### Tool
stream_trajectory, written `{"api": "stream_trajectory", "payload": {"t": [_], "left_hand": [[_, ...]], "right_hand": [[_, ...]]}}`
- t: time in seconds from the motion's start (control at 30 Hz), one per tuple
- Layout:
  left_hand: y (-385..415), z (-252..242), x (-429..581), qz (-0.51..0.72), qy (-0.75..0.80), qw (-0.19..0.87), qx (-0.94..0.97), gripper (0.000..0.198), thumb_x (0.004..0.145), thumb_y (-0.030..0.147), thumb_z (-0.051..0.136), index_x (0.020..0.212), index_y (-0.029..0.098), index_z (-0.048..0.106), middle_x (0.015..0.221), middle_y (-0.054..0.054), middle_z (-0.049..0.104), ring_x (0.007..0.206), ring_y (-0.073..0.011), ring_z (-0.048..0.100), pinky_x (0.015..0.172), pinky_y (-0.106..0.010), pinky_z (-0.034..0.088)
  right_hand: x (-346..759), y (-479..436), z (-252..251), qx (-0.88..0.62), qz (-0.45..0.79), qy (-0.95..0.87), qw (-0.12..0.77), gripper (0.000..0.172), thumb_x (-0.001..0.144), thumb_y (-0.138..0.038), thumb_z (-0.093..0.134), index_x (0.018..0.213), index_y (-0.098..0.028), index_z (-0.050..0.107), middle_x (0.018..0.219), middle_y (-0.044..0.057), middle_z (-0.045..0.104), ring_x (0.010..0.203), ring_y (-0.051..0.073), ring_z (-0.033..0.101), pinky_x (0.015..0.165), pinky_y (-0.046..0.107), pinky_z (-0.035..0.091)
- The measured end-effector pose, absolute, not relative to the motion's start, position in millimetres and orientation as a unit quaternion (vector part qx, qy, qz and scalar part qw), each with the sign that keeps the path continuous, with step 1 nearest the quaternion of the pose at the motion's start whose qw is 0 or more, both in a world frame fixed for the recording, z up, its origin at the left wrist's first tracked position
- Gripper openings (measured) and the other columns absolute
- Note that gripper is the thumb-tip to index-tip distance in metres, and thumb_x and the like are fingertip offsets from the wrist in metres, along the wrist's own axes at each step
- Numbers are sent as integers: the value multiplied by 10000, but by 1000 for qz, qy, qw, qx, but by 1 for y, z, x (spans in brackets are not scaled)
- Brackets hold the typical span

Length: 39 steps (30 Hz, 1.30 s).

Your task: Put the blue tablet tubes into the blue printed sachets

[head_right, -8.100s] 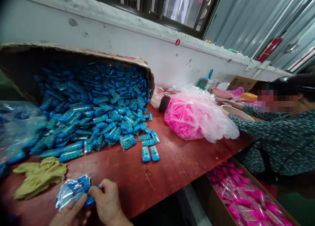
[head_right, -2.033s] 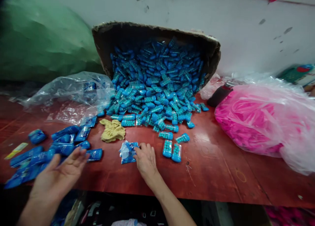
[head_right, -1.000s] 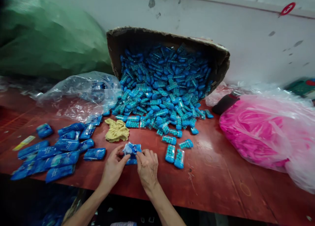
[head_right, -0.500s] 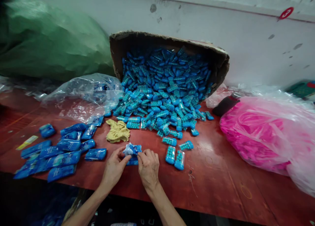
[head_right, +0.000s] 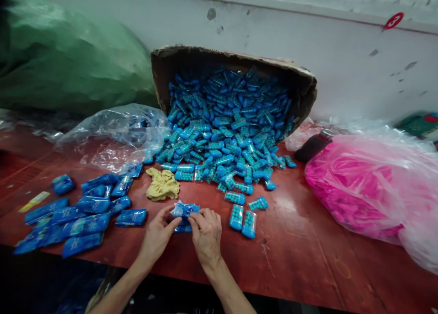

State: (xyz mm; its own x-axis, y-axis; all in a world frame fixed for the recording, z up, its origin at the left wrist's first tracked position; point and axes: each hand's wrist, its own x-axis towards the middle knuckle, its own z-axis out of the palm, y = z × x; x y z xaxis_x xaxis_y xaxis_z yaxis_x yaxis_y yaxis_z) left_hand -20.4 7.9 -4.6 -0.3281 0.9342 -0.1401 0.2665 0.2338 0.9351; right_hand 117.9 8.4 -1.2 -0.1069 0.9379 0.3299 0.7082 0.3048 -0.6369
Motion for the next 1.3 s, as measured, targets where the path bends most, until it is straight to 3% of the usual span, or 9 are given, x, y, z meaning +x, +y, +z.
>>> {"api": "stream_trajectory", "payload": {"t": [0.13,0.2,0.27,0.37,0.43,0.77,1.1,1.2,1.3], "left_hand": [[9,-1,-16,410,637,536,371,268,622,398,609,723,150,602,437,51,496,374,-85,407,365,-198,289],[9,0,-15,422,607,580,342,257,643,407,593,642,151,571,380,71,430,337,-62,350,343,-178,243],[8,0,-14,444,587,594,326,246,641,390,608,642,148,565,405,63,459,352,-56,373,346,-166,254],[5,1,-10,454,578,602,312,242,623,378,634,647,147,564,413,56,483,354,-55,391,344,-159,265],[4,1,-7,458,575,607,301,250,613,384,640,655,150,564,390,59,478,336,-56,387,340,-161,271],[4,-4,6,489,621,549,271,285,575,379,654,690,129,584,459,42,546,356,-73,446,326,-182,333],[3,5,6,456,558,657,222,330,545,420,688,631,139,537,441,51,520,350,-74,443,319,-187,305],[0,8,3,441,572,656,220,342,532,418,703,621,135,532,432,52,512,350,-61,434,322,-173,281],[-2,10,1,430,582,664,189,367,530,446,700,623,152,501,413,53,508,352,-65,440,326,-168,274]], "right_hand": [[118,4,8,-529,241,-696,422,113,789,-205,568,843,-238,662,827,29,598,808,180,531,745,314,388],[118,5,8,-534,314,-633,465,234,745,-209,606,975,-240,629,941,44,597,878,192,534,790,327,405],[117,8,7,-536,428,-540,488,359,711,-227,625,1067,-209,583,969,54,608,854,190,557,772,321,434],[116,14,6,-497,591,-428,470,197,721,-272,592,864,-145,643,733,17,635,641,145,559,628,269,452],[113,16,5,-484,621,-402,467,167,724,-289,586,723,-130,638,621,-9,605,564,117,519,578,243,429],[99,2,-12,-549,535,-426,481,180,782,-311,514,697,-157,555,587,-35,529,540,106,478,500,203,394],[101,-2,-3,-570,471,-477,475,311,838,-393,439,609,-187,479,515,-51,463,468,96,433,441,198,349],[115,-2,7,-577,385,-579,428,385,875,-361,394,541,-186,470,516,-40,447,504,102,424,491,209,340],[145,3,12,-623,188,-656,382,322,878,-342,403,643,-191,564,654,21,548,655,156,489,619,259,365]]}}
